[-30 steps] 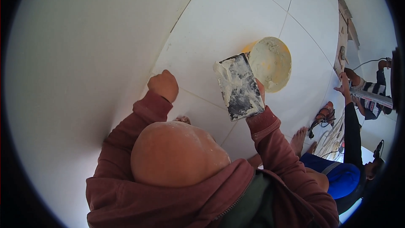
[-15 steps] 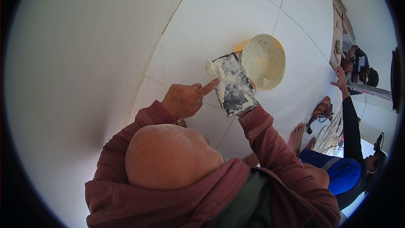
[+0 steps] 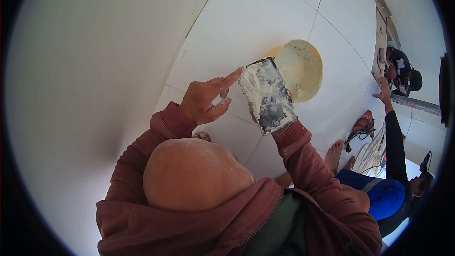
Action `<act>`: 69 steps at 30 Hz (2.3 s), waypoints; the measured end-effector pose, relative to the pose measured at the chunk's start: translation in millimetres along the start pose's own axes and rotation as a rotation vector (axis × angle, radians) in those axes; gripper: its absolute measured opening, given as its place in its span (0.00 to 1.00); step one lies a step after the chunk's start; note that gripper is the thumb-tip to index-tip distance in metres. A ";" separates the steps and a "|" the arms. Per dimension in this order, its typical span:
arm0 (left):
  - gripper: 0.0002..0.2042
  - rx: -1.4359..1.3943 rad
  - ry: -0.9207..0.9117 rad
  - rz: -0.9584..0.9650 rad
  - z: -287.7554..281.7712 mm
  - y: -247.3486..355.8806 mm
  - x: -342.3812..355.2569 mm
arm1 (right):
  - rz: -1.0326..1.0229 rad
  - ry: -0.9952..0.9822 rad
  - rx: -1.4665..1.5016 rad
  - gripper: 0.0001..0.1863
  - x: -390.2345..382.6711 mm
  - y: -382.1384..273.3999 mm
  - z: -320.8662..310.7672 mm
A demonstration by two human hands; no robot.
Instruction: Apply grout or mortar to the seams between floor tiles using a trowel and smoothing it with fingers.
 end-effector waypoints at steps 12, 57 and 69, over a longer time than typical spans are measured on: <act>0.28 -0.653 -0.097 -0.207 18.6 -23.1 -18.5 | 0.029 0.013 0.022 0.34 0.8 9.4 14.2; 0.37 1.081 -0.229 -1.139 -35.5 -129.9 -116.8 | -0.155 -0.037 -0.031 0.22 -9.5 -7.2 37.2; 0.34 -1.321 -0.017 -0.531 21.6 -6.4 -15.1 | -0.102 -0.221 -0.122 0.23 -2.0 6.1 36.8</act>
Point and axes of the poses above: each hand's wrist, its own x-axis towards the middle knuckle, its own z-axis out of the palm, y = z × x, the point moved 5 cm from there along x, towards the middle knuckle, and after that the axes turned 9 degrees about -x, right-handed, at the moved point
